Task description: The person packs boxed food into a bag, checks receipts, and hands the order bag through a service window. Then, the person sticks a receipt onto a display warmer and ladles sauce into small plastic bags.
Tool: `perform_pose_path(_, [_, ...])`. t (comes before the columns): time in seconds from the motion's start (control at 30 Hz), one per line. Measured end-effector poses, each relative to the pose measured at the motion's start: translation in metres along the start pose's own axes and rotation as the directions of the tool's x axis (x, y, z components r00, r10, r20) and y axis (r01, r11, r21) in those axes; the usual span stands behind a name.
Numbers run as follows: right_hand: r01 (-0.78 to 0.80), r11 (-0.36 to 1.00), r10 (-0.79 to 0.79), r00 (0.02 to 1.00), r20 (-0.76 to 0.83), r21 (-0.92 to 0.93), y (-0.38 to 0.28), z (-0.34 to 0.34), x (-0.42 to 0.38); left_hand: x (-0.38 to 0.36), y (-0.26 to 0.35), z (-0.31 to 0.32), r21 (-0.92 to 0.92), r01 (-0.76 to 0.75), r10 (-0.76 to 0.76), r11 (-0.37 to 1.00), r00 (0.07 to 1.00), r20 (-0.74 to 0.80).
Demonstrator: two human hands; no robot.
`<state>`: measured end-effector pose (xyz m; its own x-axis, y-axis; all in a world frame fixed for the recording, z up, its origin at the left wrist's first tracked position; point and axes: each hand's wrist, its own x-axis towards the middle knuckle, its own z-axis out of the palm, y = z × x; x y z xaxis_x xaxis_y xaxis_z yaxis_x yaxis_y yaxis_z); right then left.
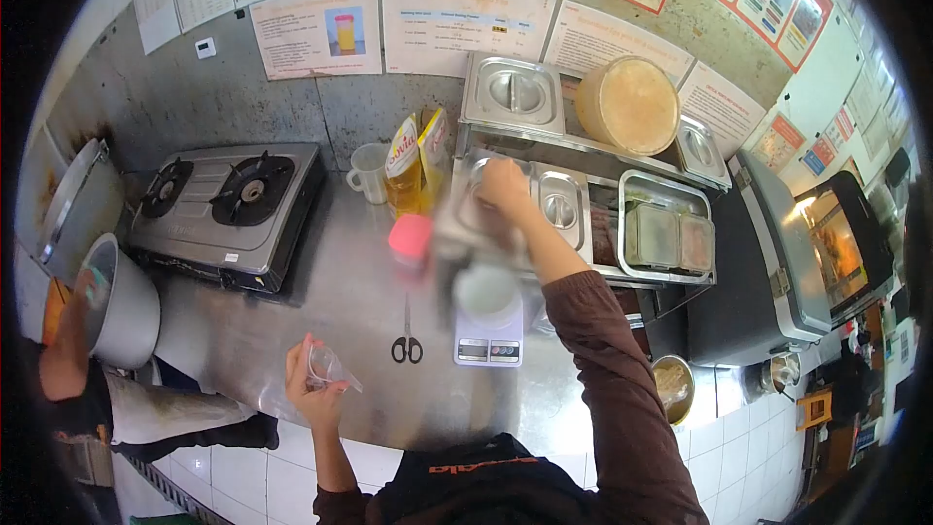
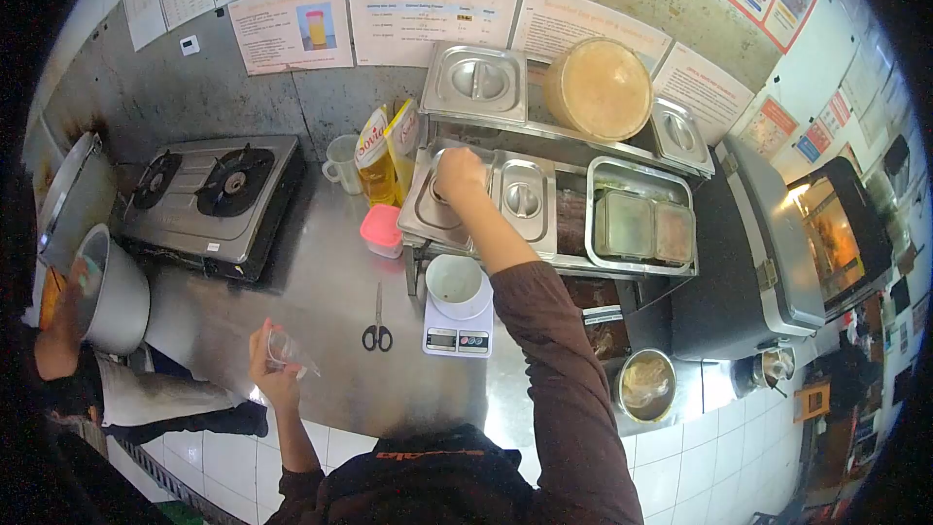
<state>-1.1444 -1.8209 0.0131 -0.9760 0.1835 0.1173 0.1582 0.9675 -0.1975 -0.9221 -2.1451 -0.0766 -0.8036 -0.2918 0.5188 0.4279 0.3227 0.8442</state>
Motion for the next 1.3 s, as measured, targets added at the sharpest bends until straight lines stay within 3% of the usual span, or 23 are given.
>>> perform_pose_path(0.1, [0.045,0.999,-0.045,0.999,-0.028,-0.014,0.008,-0.004,-0.005,-0.002,-0.005,-0.003,0.018,-0.026,0.026,1.000,0.999,-0.029])
perform_pose_path(0.17, [-0.023,1.000,0.023,1.000,-0.004,0.004,0.010,-0.039,-0.026,-0.004,-0.007,-0.009,0.040,-0.044,0.046,0.998,0.997,-0.058])
perform_pose_path(0.23, [-0.138,0.987,0.126,0.982,-0.139,-0.081,0.032,-0.046,-0.037,-0.006,-0.008,-0.016,0.081,-0.028,0.033,0.996,0.997,-0.065])
perform_pose_path(0.3, [-0.169,0.965,0.149,0.983,-0.109,-0.200,0.062,-0.043,-0.044,-0.008,-0.010,-0.019,0.064,-0.005,0.011,0.998,0.997,-0.083])
perform_pose_path(0.43, [-0.202,0.956,0.179,0.976,-0.124,-0.210,0.100,-0.015,-0.050,-0.014,-0.014,-0.009,0.038,-0.026,0.030,0.999,0.993,-0.116])
perform_pose_path(0.53, [-0.156,0.985,0.139,0.969,-0.204,-0.071,0.095,-0.050,-0.076,-0.017,0.004,0.008,0.013,-0.034,0.034,0.999,0.999,-0.014])
perform_pose_path(0.6, [0.021,0.964,0.034,0.979,-0.203,0.264,0.106,-0.083,-0.124,-0.019,0.013,0.020,0.020,-0.091,0.090,0.996,0.995,0.048])
perform_pose_path(0.63, [0.044,0.897,0.006,0.994,-0.110,0.440,0.102,-0.105,-0.156,-0.018,0.018,0.028,0.010,-0.155,0.153,0.988,0.982,0.108])
perform_pose_path(0.7, [0.088,0.793,0.008,0.988,-0.155,0.603,0.121,-0.102,-0.211,-0.016,0.026,0.047,0.001,-0.249,0.245,0.969,0.954,0.170])
perform_pose_path(0.73, [-0.016,0.729,0.081,0.995,-0.062,0.684,0.139,-0.088,-0.235,-0.015,0.029,0.057,-0.019,-0.343,0.338,0.939,0.913,0.227])
perform_pose_path(0.77, [0.067,0.668,0.022,0.994,-0.110,0.741,0.161,-0.063,-0.253,-0.017,0.032,0.068,-0.012,-0.338,0.332,0.941,0.917,0.223])
perform_pose_path(0.8, [-0.177,0.381,0.169,0.978,0.120,0.908,0.166,-0.048,-0.277,-0.020,0.034,0.078,-0.079,-0.343,0.352,0.936,0.903,0.247])
perform_pose_path(0.83, [-0.216,0.413,0.196,0.970,0.145,0.885,0.197,-0.006,-0.296,-0.023,0.037,0.089,-0.145,-0.345,0.372,0.927,0.888,0.268])
perform_pose_path(0.87, [-0.378,0.314,0.330,0.904,0.273,0.871,0.203,0.013,-0.313,-0.027,0.040,0.098,-0.133,-0.339,0.363,0.931,0.893,0.267])
perform_pose_path(0.9, [-0.474,-0.176,0.397,0.768,0.503,0.863,0.222,0.055,-0.330,-0.031,0.043,0.107,-0.137,-0.294,0.324,0.946,0.882,0.342])
perform_pose_path(0.97, [-0.511,-0.486,0.127,0.761,0.636,0.709,0.244,0.101,-0.347,-0.036,0.047,0.125,-0.126,-0.248,0.278,0.960,0.865,0.417])
perform_pose_path(1.07, [-0.607,-0.311,0.175,0.719,0.672,0.731,0.274,0.153,-0.363,-0.039,0.053,0.150,-0.230,-0.312,0.385,0.922,0.809,0.444])
perform_pose_path(1.1, [-0.606,-0.319,0.178,0.717,0.674,0.729,0.280,0.157,-0.364,-0.040,0.055,0.157,-0.257,-0.327,0.413,0.910,0.781,0.469])
perform_pose_path(1.13, [-0.702,0.118,0.331,0.695,0.638,0.703,0.289,0.157,-0.364,-0.041,0.058,0.163,-0.286,-0.339,0.441,0.896,0.750,0.493])
perform_pose_path(1.17, [-0.708,0.511,0.457,0.704,0.543,0.488,0.295,0.156,-0.362,-0.041,0.061,0.169,-0.292,-0.336,0.442,0.895,0.744,0.500])
perform_pose_path(1.2, [-0.584,0.753,0.503,0.807,0.309,0.303,0.265,0.114,-0.351,-0.042,0.064,0.174,-0.287,-0.344,0.447,0.894,0.724,0.525])
perform_pose_path(1.27, [-0.344,0.860,0.376,0.926,-0.014,0.378,0.218,0.046,-0.332,-0.045,0.073,0.181,-0.287,-0.349,0.452,0.892,0.698,0.556])
perform_pose_path(1.3, [-0.223,0.805,0.303,0.951,-0.057,0.550,0.201,0.023,-0.320,-0.048,0.078,0.183,-0.233,-0.364,0.427,0.902,0.666,0.612])
